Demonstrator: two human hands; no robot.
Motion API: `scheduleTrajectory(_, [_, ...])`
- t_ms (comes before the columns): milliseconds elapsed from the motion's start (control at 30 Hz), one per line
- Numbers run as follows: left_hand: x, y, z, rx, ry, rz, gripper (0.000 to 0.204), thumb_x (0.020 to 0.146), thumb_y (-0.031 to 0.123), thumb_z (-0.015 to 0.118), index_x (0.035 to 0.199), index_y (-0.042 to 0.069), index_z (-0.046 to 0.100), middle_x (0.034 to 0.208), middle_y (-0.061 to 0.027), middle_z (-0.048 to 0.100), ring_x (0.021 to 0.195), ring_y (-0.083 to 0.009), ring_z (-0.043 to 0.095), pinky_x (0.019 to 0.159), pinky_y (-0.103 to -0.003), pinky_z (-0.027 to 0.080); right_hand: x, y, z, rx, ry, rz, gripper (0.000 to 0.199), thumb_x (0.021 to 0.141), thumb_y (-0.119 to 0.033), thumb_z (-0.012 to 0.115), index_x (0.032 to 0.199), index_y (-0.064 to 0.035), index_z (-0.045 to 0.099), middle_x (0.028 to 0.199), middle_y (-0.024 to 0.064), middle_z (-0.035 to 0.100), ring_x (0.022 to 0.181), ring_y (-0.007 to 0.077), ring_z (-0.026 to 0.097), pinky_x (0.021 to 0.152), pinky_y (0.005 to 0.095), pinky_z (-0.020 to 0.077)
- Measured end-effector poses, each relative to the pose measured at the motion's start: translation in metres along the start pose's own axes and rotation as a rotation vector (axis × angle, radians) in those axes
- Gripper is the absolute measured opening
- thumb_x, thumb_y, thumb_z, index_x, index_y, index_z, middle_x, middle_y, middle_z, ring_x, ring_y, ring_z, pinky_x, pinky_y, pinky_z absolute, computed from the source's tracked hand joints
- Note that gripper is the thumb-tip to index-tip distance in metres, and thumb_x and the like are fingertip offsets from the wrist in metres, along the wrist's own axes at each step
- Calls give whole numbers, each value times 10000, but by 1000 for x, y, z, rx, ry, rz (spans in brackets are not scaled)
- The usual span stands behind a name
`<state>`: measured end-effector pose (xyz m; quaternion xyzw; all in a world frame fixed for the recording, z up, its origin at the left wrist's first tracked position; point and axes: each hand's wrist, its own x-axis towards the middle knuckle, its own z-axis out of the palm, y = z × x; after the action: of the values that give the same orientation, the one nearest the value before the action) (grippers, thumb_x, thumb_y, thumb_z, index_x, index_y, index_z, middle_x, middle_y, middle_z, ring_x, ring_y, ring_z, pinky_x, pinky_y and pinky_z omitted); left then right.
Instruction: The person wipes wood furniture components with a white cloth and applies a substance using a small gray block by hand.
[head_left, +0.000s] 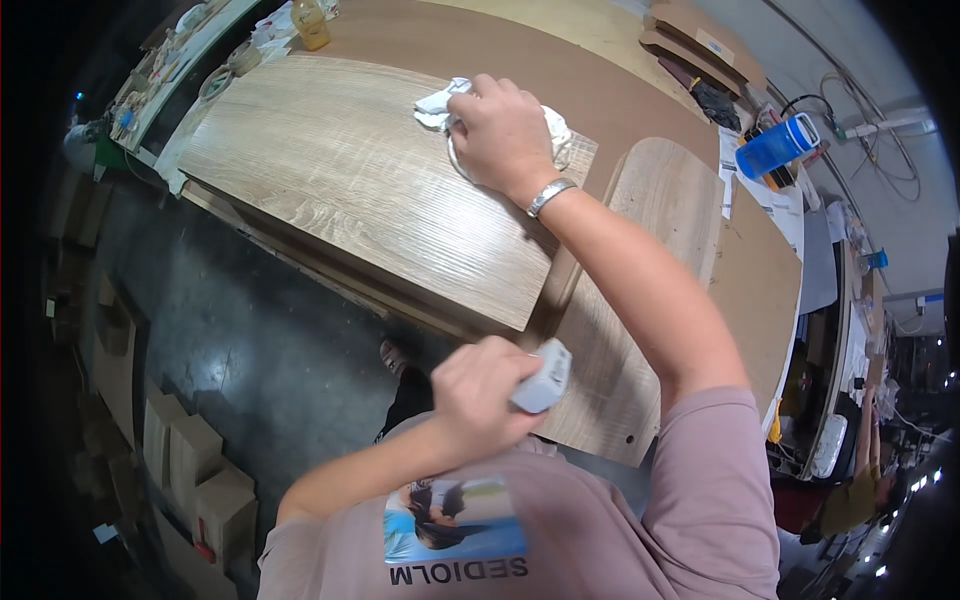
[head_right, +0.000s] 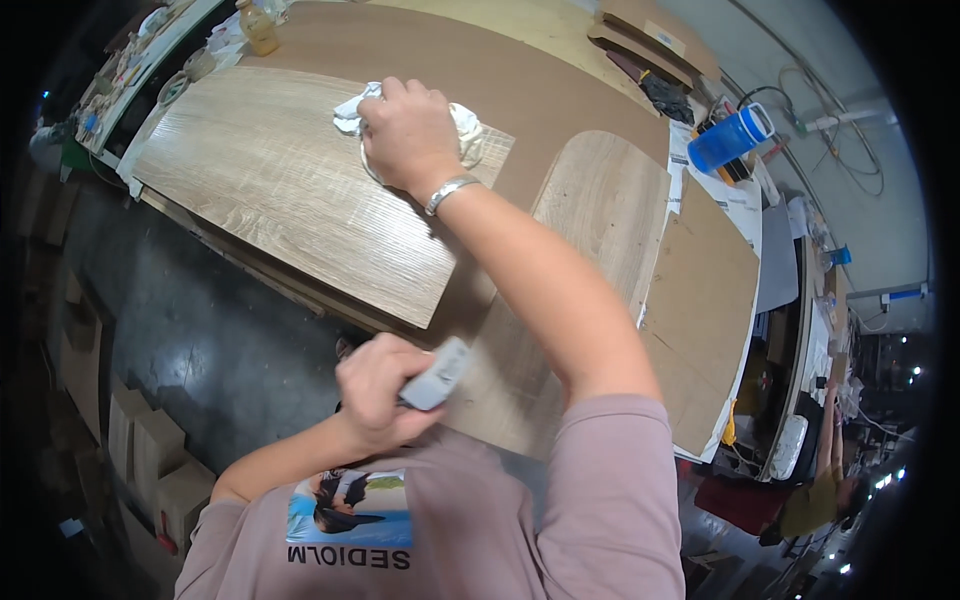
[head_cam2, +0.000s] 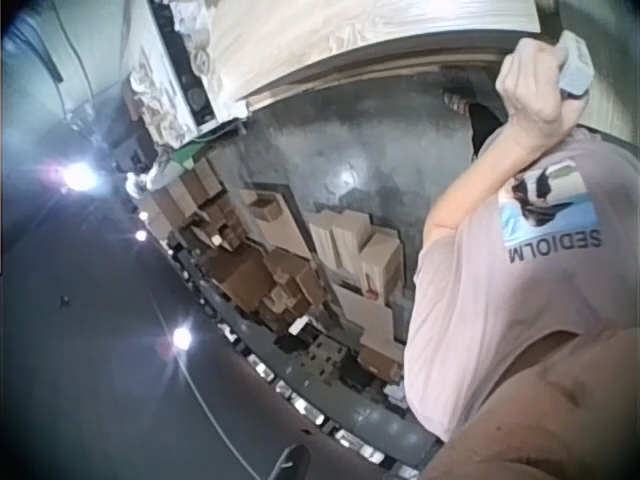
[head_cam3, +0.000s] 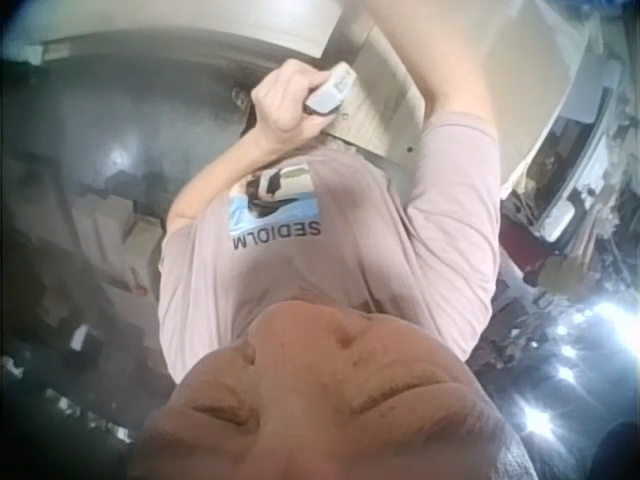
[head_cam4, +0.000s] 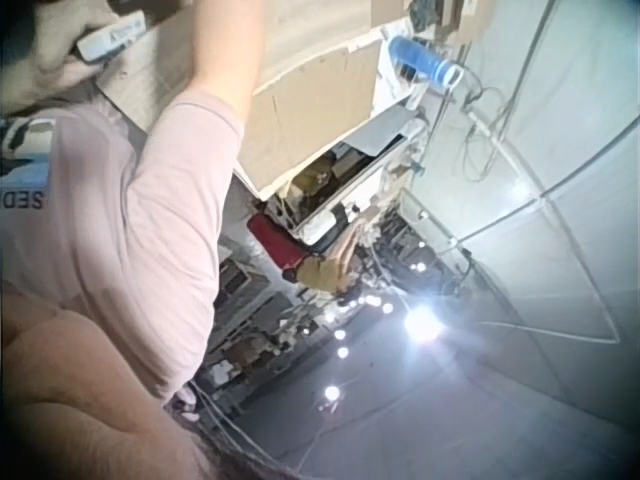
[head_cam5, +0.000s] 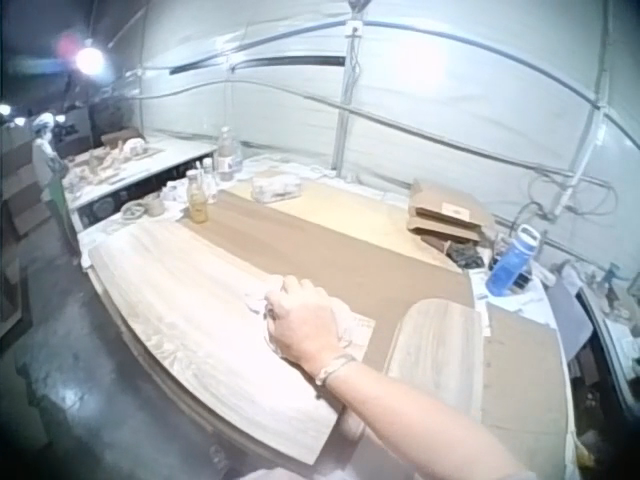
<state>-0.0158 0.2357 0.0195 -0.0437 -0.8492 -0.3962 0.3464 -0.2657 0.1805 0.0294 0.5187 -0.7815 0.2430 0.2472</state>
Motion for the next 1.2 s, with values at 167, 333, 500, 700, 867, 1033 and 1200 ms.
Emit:
scheduleTrajectory(167, [-7, 0, -10, 142, -4, -21, 444, 592, 87, 834, 991, 26, 649, 812, -113, 649, 672, -282, 636, 581, -367, 500, -3, -1, 1, 3, 10, -5, 82, 795, -170, 671, 825, -111, 720, 885, 89, 636, 831, 267, 629, 737, 408, 509])
scheduleTrajectory(333, [4, 3, -16, 243, 5, 41, 413, 585, 84, 788, 974, 24, 660, 828, -116, 657, 660, -285, 633, 581, -359, 493, -3, -1, -1, -18, -12, -4, 87, 802, -175, 670, 839, -116, 723, 887, 82, 637, 837, 257, 633, 732, 399, 507])
scheduleTrajectory(500, [5, 7, -18, 249, -44, 58, 388, 604, 96, 759, 976, 25, 673, 809, -104, 640, 649, -281, 622, 573, -365, 484, -5, 1, 2, 4, 35, -6, 87, 805, -176, 667, 838, -119, 724, 882, 81, 637, 832, 254, 633, 720, 394, 506])
scheduleTrajectory(700, [1, 8, -29, 174, -227, -85, 366, 647, 47, 779, 998, 26, 678, 881, -126, 675, 722, -288, 660, 644, -347, 524, -3, 0, 0, 5, 9, 7, 86, 805, -180, 663, 825, -124, 725, 870, 76, 635, 828, 250, 633, 721, 397, 509])
scheduleTrajectory(867, [17, 4, -67, -448, 159, -632, 421, 841, 2, 723, 1228, -12, 558, 1115, -76, 647, 1009, -142, 625, 879, -290, 523, 0, 2, -7, 214, -121, 73, 193, 844, -281, 654, 934, -153, 767, 961, 82, 651, 948, 276, 608, 831, 422, 488])
scheduleTrajectory(1033, [88, -39, -102, -19, 31, -313, 412, 853, -66, 628, 1255, -16, 554, 1089, -103, 669, 985, -154, 643, 855, -274, 503, 9, 8, -13, 880, -101, 47, 463, 862, -539, 689, 1146, -182, 769, 1201, 115, 644, 1214, 286, 493, 1054, 405, 408])
scheduleTrajectory(1200, [131, -43, -106, 270, -23, -96, 468, 821, -64, 673, 1261, 23, 542, 1038, -203, 671, 969, -282, 696, 843, -340, 545, 18, -14, -94, 818, -240, -133, 461, 764, -329, 844, 1159, -114, 744, 1056, 83, 653, 1072, 246, 554, 967, 365, 459])
